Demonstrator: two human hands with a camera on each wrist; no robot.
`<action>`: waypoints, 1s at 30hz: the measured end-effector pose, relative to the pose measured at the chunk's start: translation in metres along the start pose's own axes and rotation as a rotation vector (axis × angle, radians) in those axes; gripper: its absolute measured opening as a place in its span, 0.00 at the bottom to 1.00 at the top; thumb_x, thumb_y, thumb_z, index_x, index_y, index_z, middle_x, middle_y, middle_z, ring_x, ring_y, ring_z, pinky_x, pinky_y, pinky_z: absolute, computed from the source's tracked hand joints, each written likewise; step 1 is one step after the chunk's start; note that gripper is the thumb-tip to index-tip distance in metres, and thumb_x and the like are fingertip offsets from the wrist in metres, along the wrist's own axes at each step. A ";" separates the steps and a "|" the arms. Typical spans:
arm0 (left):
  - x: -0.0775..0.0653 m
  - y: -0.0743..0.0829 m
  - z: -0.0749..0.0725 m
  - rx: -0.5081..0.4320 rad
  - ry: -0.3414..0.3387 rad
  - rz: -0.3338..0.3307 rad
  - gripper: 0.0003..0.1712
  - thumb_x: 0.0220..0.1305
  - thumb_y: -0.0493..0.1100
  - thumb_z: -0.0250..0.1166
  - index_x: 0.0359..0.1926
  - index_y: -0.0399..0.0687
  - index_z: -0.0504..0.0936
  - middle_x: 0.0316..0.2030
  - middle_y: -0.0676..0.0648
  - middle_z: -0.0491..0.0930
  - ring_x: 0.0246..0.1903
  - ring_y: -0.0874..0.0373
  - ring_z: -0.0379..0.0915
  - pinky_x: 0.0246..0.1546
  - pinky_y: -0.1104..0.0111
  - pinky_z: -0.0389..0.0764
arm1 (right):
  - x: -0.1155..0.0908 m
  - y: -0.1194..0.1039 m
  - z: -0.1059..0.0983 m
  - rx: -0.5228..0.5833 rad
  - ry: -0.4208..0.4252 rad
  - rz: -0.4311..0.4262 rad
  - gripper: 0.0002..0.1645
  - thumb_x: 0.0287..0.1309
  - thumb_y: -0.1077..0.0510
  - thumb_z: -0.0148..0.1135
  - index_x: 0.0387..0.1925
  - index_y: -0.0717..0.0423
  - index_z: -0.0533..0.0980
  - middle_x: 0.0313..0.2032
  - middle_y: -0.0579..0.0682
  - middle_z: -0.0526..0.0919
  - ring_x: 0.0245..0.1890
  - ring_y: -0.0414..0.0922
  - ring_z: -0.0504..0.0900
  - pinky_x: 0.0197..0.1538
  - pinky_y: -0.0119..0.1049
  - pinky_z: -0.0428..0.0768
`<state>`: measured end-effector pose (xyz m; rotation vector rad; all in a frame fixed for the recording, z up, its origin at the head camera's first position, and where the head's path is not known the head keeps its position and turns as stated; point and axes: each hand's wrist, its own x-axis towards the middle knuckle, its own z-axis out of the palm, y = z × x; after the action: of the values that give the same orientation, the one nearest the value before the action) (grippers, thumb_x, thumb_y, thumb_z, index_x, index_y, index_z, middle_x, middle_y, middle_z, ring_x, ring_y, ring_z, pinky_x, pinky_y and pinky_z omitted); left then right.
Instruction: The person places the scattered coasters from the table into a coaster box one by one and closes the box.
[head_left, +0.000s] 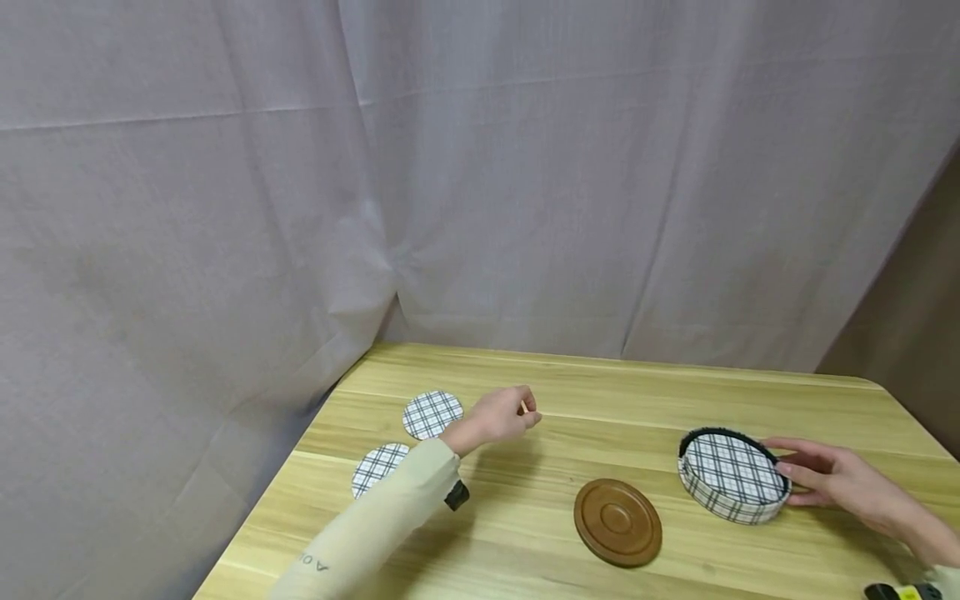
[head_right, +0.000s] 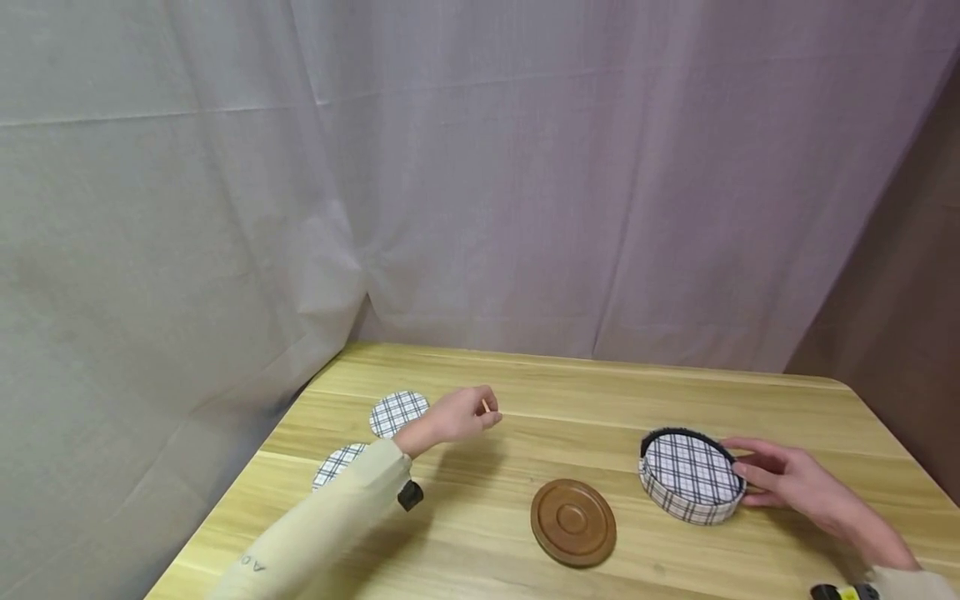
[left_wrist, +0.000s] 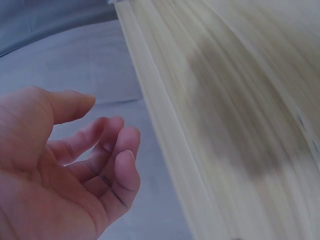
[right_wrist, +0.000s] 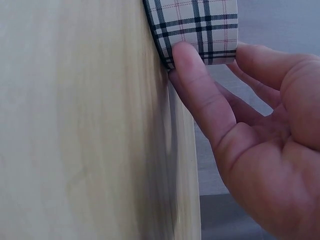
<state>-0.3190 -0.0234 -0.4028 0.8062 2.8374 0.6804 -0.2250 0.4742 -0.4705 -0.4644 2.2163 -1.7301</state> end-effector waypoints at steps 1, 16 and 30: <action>-0.001 -0.003 -0.001 0.005 -0.004 -0.006 0.11 0.69 0.51 0.61 0.42 0.49 0.78 0.32 0.54 0.81 0.26 0.65 0.72 0.28 0.74 0.73 | 0.000 0.000 0.000 -0.001 -0.001 -0.001 0.28 0.73 0.66 0.46 0.64 0.33 0.70 0.50 0.28 0.81 0.46 0.36 0.84 0.44 0.42 0.86; -0.011 -0.058 -0.014 -0.037 0.008 -0.088 0.14 0.67 0.47 0.63 0.47 0.42 0.77 0.34 0.48 0.80 0.31 0.59 0.74 0.32 0.68 0.76 | -0.001 0.002 -0.002 0.012 -0.009 -0.037 0.29 0.73 0.67 0.45 0.66 0.37 0.70 0.51 0.28 0.81 0.47 0.37 0.84 0.44 0.42 0.86; -0.017 -0.094 -0.023 -0.012 0.094 -0.194 0.19 0.64 0.45 0.65 0.50 0.39 0.75 0.42 0.41 0.79 0.42 0.49 0.76 0.46 0.57 0.79 | -0.002 -0.002 -0.001 -0.039 0.035 -0.003 0.27 0.73 0.65 0.46 0.66 0.36 0.70 0.49 0.27 0.81 0.45 0.36 0.84 0.43 0.43 0.86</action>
<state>-0.3545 -0.1126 -0.4253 0.4999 2.9399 0.7238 -0.2234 0.4751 -0.4683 -0.4493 2.2780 -1.7121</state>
